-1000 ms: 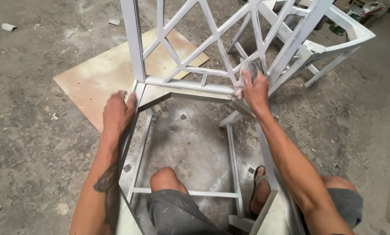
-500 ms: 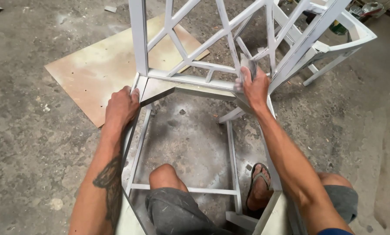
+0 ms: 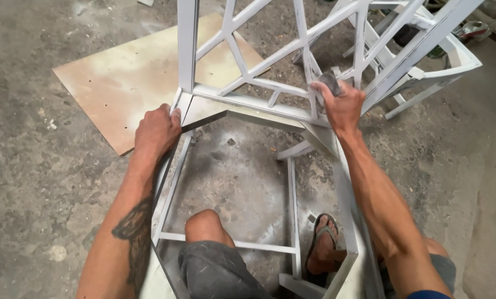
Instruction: The person sands the frame of a white chair using a sanding block. They work on the legs, seat frame, and backrest, moving around the chair to reach different sections.
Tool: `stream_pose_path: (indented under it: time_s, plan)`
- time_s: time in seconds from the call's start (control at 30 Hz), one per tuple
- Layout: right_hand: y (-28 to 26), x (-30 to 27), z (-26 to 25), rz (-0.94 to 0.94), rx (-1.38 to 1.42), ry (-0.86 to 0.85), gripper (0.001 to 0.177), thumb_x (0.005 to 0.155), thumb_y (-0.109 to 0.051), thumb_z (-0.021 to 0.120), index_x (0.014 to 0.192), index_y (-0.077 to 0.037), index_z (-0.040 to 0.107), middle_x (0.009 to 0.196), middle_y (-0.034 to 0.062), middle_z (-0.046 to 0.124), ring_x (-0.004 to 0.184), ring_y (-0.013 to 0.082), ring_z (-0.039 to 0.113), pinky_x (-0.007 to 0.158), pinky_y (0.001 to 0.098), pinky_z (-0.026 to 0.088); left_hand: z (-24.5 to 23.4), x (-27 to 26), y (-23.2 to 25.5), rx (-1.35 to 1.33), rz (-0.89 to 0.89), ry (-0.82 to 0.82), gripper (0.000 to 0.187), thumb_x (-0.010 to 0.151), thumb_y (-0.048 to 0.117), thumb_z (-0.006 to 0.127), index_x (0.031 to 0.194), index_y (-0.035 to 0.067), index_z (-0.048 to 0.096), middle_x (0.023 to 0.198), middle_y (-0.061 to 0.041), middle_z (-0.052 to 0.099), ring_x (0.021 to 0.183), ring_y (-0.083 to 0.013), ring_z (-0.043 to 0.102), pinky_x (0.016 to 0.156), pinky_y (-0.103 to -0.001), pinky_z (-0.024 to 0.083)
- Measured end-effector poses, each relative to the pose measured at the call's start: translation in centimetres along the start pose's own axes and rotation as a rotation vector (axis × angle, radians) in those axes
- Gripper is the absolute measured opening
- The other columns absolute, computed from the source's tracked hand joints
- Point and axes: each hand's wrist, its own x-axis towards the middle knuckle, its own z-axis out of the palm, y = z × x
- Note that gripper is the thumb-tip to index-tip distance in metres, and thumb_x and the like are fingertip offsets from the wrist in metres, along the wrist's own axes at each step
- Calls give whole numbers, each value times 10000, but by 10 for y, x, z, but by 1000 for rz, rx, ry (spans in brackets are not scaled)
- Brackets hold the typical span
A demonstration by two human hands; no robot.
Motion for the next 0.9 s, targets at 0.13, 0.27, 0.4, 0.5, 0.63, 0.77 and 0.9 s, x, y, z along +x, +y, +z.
stream_pose_path:
  time_s: [0.13,0.27,0.4,0.5,0.63,0.77,0.9]
  plan:
    - [4,-18,5,36,11,9,648,922,-386,962,556,-67,533,453,108,524,405,274,511,483,316,422,11,9,-14,42,13,6,468,1044,327,452,1130,-81,666,914,-357,689,934,-577,698,750,-678,559]
    - [-1,-13,2,67,56,4,632,913,-350,971,532,-101,533,430,64,499,412,146,515,470,264,399,10,11,-11,-9,-10,7,419,1050,255,438,1148,-80,669,908,-343,691,914,-556,709,740,-657,575]
    - [7,-22,5,76,69,19,671,909,-348,985,514,-99,503,411,72,457,410,115,459,484,255,384,15,14,-13,46,-15,-4,489,1044,348,432,1162,-67,661,973,-373,685,996,-603,671,803,-702,540]
    - [-6,-16,7,96,99,26,681,907,-338,971,500,-76,491,401,73,445,426,79,411,477,261,360,11,15,-14,53,-25,6,486,1041,345,428,1162,-63,664,986,-365,691,1000,-594,676,812,-694,544]
    - [-19,-7,6,124,112,64,712,934,-336,971,483,-99,474,381,24,442,453,27,423,485,243,355,12,13,-13,42,-29,5,465,1044,336,444,1159,-53,673,979,-363,691,998,-594,675,798,-699,544]
    - [-15,-25,6,151,87,21,688,914,-329,954,494,-51,486,398,74,453,423,97,403,465,276,342,13,15,-15,49,-17,15,484,1033,347,432,1169,-54,667,973,-362,694,981,-590,682,792,-690,549]
    - [-18,-16,7,162,83,32,680,935,-303,950,491,-76,488,394,44,451,428,78,421,472,258,361,12,9,-9,28,-13,24,448,1041,291,435,1170,-63,677,966,-358,693,957,-581,691,766,-679,566]
